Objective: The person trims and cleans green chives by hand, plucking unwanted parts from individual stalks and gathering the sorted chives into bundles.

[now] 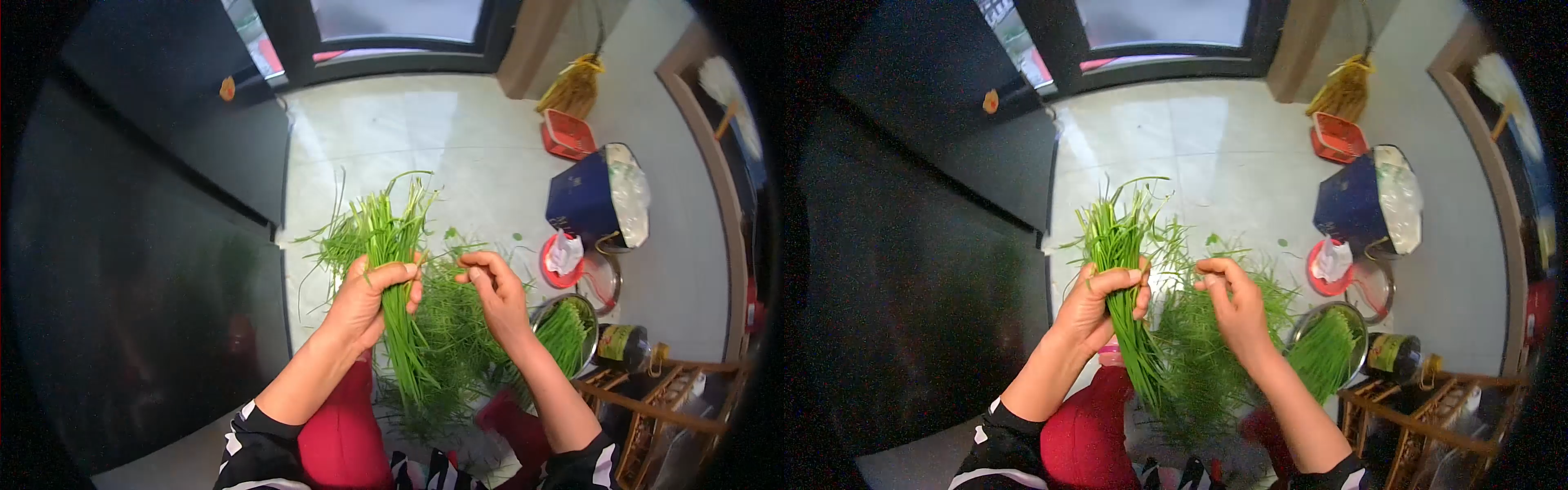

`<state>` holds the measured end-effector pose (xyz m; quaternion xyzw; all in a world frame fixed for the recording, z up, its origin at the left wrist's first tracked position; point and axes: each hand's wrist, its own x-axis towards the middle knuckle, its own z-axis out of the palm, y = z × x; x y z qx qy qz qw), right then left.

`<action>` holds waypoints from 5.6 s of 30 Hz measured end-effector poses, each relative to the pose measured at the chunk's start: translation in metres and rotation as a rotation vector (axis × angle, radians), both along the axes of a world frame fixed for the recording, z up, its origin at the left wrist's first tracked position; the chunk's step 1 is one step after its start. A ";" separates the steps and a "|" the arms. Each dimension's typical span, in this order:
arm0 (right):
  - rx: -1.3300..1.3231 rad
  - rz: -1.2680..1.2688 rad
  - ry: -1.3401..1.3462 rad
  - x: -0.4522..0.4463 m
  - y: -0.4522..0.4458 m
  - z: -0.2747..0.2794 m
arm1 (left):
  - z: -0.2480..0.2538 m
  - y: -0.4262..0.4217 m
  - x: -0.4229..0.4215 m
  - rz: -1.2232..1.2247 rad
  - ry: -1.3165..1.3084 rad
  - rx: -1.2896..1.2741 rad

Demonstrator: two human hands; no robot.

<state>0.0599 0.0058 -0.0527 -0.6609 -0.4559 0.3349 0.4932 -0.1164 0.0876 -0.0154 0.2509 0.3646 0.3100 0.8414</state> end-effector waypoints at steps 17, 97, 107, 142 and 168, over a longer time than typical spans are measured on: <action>0.239 -0.379 0.407 0.068 -0.142 0.096 | 0.054 -0.088 0.090 0.031 0.232 0.383; 0.202 -0.574 0.451 0.108 -0.101 0.072 | 0.040 -0.046 0.071 0.147 0.379 0.375; 0.023 -0.291 0.154 0.069 -0.085 0.071 | 0.044 -0.097 0.119 -0.121 0.317 0.378; -0.016 -0.060 0.335 0.070 -0.091 0.067 | 0.035 -0.082 0.110 -0.315 0.331 0.496; -0.059 0.030 0.887 0.084 -0.099 0.080 | 0.037 -0.061 0.097 0.008 0.371 0.414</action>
